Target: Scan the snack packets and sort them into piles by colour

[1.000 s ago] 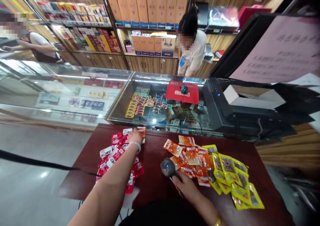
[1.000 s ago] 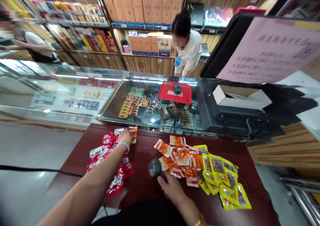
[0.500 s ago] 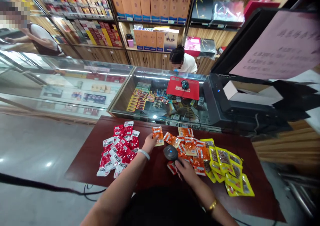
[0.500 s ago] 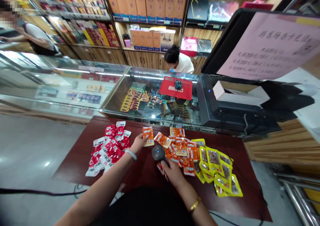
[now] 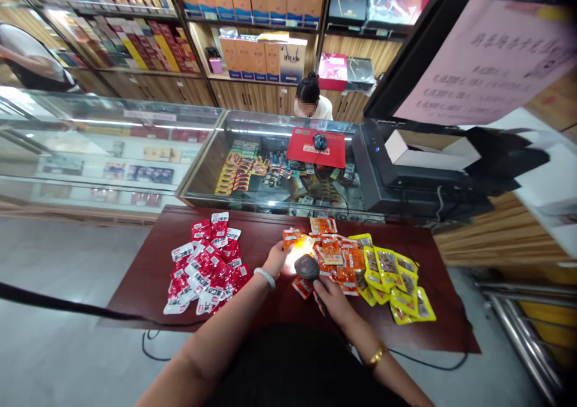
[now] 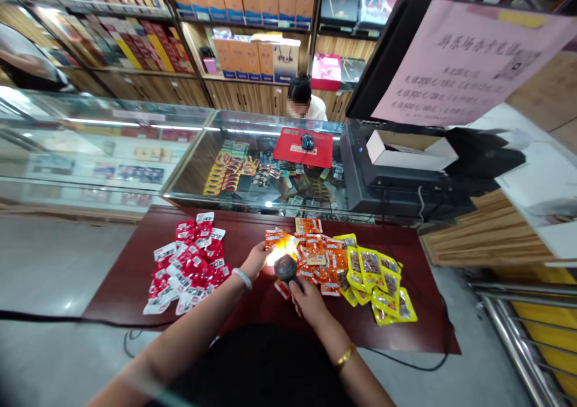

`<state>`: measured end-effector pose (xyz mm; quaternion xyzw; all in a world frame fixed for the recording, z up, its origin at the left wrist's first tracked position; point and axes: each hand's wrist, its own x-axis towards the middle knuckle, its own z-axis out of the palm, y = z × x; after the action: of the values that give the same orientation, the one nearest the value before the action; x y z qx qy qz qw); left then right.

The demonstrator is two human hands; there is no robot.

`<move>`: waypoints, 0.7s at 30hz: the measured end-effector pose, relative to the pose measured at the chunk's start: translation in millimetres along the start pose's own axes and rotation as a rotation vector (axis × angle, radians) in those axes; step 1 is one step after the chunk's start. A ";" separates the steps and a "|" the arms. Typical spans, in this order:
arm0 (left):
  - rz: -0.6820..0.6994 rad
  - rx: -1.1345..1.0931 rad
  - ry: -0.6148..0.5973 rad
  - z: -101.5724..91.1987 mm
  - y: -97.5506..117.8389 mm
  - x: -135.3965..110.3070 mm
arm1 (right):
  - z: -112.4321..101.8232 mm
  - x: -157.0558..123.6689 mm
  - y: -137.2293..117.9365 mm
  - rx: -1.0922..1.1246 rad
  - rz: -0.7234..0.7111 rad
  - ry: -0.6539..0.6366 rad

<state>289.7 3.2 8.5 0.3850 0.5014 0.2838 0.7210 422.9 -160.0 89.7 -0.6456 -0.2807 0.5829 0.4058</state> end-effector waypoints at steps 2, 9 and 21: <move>0.000 -0.015 -0.016 7.6 -3.3 0.8 | -3.9 -3.7 5.4 0.030 0.033 0.018; -0.028 0.099 -0.284 35.1 -8.8 1.6 | -17.5 -21.8 22.8 0.083 0.140 0.134; 0.203 0.797 0.289 -122.4 17.0 -72.8 | 23.5 -3.8 28.2 -0.222 0.050 -0.159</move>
<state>149.6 -12.4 35.0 0.6368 0.6272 0.1886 0.4068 396.1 -173.1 67.9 -0.6452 -0.3586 0.6075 0.2935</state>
